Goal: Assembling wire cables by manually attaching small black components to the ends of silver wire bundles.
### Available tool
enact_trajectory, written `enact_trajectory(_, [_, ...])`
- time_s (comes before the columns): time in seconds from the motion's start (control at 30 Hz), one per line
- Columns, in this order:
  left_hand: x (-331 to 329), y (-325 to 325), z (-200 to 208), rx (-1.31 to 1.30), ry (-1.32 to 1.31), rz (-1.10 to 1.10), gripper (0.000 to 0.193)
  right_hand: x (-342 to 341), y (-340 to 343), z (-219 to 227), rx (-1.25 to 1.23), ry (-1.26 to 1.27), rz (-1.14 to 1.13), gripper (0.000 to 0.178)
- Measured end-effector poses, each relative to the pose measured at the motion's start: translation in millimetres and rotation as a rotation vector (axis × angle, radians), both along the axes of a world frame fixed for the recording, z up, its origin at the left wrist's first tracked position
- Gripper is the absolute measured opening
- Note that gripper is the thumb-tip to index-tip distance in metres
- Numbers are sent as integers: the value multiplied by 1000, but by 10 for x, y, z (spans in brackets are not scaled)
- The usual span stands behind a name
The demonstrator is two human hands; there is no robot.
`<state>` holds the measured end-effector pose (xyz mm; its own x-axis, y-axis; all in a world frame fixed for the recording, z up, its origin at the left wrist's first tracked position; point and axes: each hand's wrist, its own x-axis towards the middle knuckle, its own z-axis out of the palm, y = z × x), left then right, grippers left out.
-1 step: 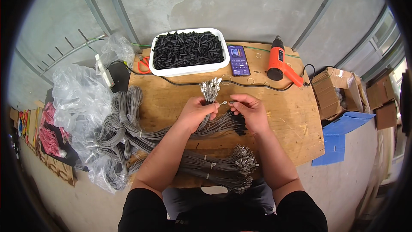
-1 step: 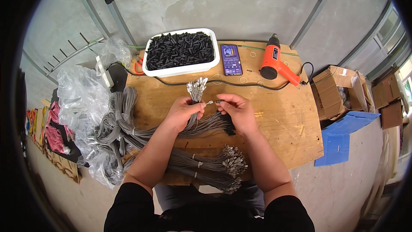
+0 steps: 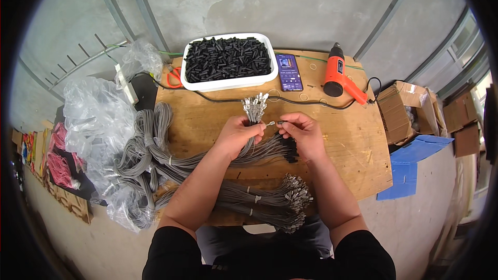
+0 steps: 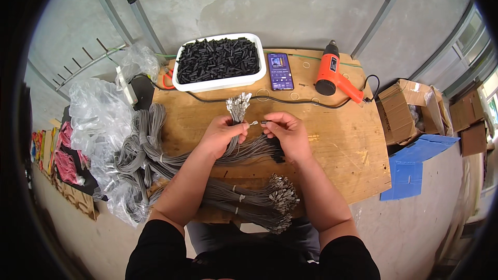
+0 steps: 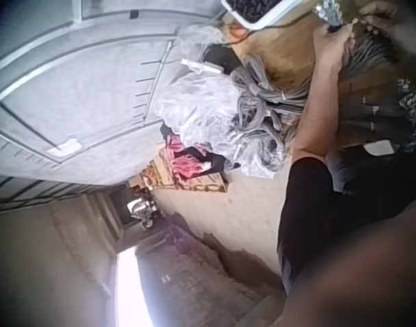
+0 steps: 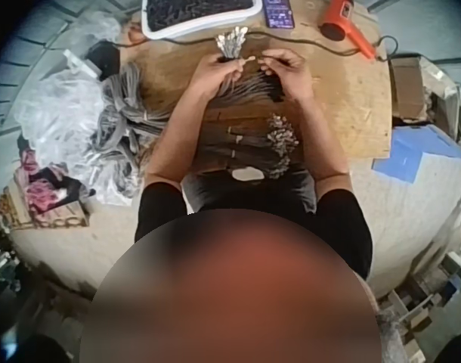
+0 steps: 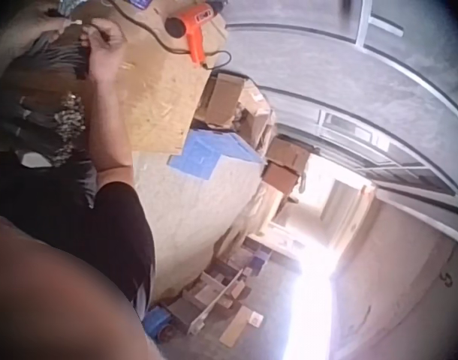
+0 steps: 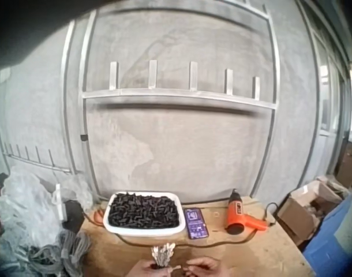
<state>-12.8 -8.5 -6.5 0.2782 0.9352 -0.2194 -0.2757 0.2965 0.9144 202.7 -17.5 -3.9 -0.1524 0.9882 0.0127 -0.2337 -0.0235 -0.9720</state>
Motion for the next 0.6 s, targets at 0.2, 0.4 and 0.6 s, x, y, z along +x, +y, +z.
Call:
enact_trajectory(0.2, [-3, -1, 7, -3, -10, -5, 14, -38, -21, 23, -39, 20, -5, 14])
enact_trajectory(0.4, [-19, 3, -14, -8, 5, -24, 16, -66, -32, 6, -9, 32, -8, 14])
enact_trajectory(0.6, [-25, -2, -8, -23, -8, -32, 14, -73, -44, 12, 14, 7, -13, 15])
